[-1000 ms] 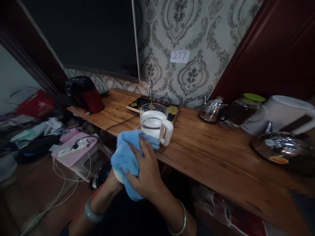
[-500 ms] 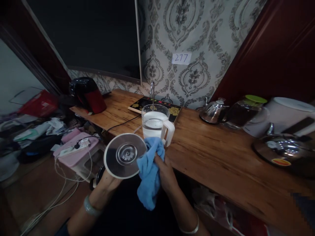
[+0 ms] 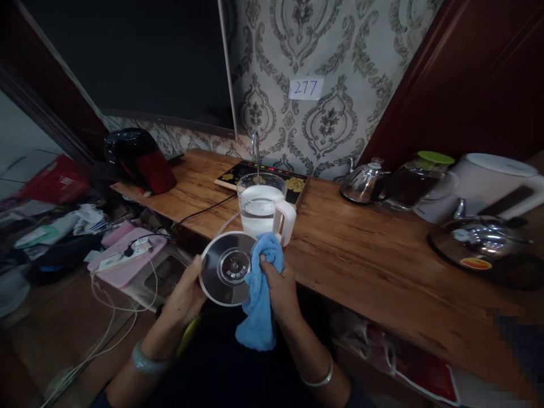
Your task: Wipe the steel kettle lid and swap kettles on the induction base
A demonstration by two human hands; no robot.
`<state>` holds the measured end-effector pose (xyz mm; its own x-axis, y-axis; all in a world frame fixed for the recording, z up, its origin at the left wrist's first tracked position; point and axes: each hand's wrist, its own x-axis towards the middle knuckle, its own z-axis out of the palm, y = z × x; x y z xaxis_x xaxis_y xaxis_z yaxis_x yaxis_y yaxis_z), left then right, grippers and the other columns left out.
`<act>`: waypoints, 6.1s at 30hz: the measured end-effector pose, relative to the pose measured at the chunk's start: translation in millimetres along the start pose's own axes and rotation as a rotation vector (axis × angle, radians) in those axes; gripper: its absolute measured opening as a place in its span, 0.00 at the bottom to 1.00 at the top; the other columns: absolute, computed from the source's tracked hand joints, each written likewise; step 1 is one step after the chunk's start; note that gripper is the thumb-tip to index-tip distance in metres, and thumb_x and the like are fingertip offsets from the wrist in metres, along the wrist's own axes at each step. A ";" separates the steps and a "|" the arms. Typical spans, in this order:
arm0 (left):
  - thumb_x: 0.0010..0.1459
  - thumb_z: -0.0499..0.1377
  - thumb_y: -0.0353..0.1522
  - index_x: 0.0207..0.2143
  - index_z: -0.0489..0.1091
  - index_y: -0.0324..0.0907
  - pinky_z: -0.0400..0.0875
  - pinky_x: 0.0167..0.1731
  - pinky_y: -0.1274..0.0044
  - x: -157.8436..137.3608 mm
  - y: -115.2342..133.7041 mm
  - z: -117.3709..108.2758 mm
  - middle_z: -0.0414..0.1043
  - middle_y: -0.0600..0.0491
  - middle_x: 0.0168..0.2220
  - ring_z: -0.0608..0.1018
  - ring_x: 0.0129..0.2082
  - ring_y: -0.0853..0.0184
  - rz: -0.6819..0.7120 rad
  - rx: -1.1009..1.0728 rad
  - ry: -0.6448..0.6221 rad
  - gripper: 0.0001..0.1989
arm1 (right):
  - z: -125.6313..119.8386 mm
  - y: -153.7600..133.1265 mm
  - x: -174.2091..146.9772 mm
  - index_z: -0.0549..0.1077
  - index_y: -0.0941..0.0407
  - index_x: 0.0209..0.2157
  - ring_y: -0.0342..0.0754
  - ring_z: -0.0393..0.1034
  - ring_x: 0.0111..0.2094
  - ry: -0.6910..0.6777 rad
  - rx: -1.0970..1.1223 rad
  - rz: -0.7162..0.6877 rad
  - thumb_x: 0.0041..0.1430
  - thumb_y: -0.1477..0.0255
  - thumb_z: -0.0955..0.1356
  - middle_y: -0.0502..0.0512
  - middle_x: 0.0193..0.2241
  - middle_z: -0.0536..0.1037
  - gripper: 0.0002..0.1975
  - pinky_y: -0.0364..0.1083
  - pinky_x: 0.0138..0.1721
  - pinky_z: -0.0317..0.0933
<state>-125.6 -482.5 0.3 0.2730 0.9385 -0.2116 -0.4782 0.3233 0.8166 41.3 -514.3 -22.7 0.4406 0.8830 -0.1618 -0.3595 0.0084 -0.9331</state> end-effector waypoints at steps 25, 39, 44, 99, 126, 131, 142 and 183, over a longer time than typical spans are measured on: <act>0.53 0.69 0.41 0.38 0.80 0.40 0.73 0.37 0.76 -1.4 -13.9 -0.2 0.79 0.53 0.32 0.78 0.34 0.64 0.354 0.278 0.148 0.15 | -5.5 -0.3 -22.5 0.74 0.50 0.56 0.62 0.67 0.52 -0.290 -1.108 -0.880 0.58 0.75 0.66 0.62 0.54 0.66 0.24 0.61 0.48 0.70; 0.53 0.69 0.39 0.39 0.80 0.42 0.70 0.40 0.75 -3.1 -6.6 9.4 0.78 0.54 0.32 0.76 0.36 0.62 0.464 0.477 0.158 0.13 | 12.3 2.8 -23.7 0.63 0.58 0.66 0.64 0.66 0.49 -0.291 -1.267 -0.789 0.52 0.79 0.67 0.68 0.51 0.67 0.38 0.63 0.48 0.69; 0.53 0.69 0.39 0.37 0.80 0.42 0.70 0.42 0.76 0.0 -14.2 4.9 0.77 0.54 0.32 0.76 0.36 0.63 0.471 0.417 0.218 0.12 | 4.6 -6.5 -19.0 0.72 0.54 0.58 0.61 0.71 0.47 -0.426 -1.138 -0.666 0.50 0.76 0.68 0.62 0.46 0.74 0.31 0.58 0.46 0.71; 0.42 0.74 0.45 0.41 0.80 0.38 0.77 0.36 0.73 1.0 0.8 2.5 0.82 0.48 0.35 0.82 0.34 0.60 0.269 0.045 0.219 0.26 | -25.4 21.8 0.7 0.75 0.50 0.52 0.58 0.76 0.47 -0.029 -0.594 -0.732 0.56 0.71 0.68 0.56 0.45 0.80 0.21 0.57 0.48 0.71; 0.42 0.75 0.45 0.39 0.79 0.38 0.77 0.38 0.72 5.2 8.6 -8.3 0.82 0.50 0.33 0.83 0.35 0.60 0.337 -0.025 0.327 0.26 | -58.3 -23.4 -14.1 0.73 0.47 0.56 0.59 0.75 0.52 -0.409 -0.685 -0.621 0.54 0.71 0.71 0.56 0.52 0.79 0.26 0.55 0.51 0.71; 0.42 0.74 0.45 0.39 0.79 0.38 0.76 0.40 0.72 6.6 2.8 -4.6 0.83 0.49 0.36 0.82 0.36 0.61 0.321 -0.030 0.300 0.25 | -50.7 -58.1 -27.0 0.74 0.47 0.53 0.57 0.76 0.49 -0.600 -0.531 -0.490 0.53 0.67 0.73 0.53 0.49 0.79 0.24 0.51 0.46 0.72; 0.47 0.71 0.49 0.36 0.77 0.40 0.71 0.30 0.79 -7.5 -7.5 10.6 0.75 0.57 0.27 0.73 0.26 0.70 0.331 0.035 0.257 0.23 | 11.0 2.6 -37.7 0.70 0.47 0.60 0.57 0.67 0.47 -0.415 -1.007 -1.044 0.53 0.79 0.67 0.60 0.48 0.71 0.32 0.54 0.42 0.71; 0.47 0.72 0.43 0.47 0.80 0.40 0.76 0.41 0.72 5.8 4.0 0.1 0.83 0.44 0.42 0.82 0.41 0.55 0.192 0.218 -0.143 0.26 | -7.5 -3.7 9.4 0.76 0.54 0.28 0.47 0.72 0.24 0.000 -0.028 -0.125 0.41 0.63 0.76 0.47 0.23 0.78 0.13 0.46 0.27 0.69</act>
<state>-125.9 -475.7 2.4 0.3166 0.9483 0.0225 -0.3467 0.0936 0.9333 52.9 -509.5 -23.2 0.4801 0.8761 -0.0434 -0.2786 0.1054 -0.9546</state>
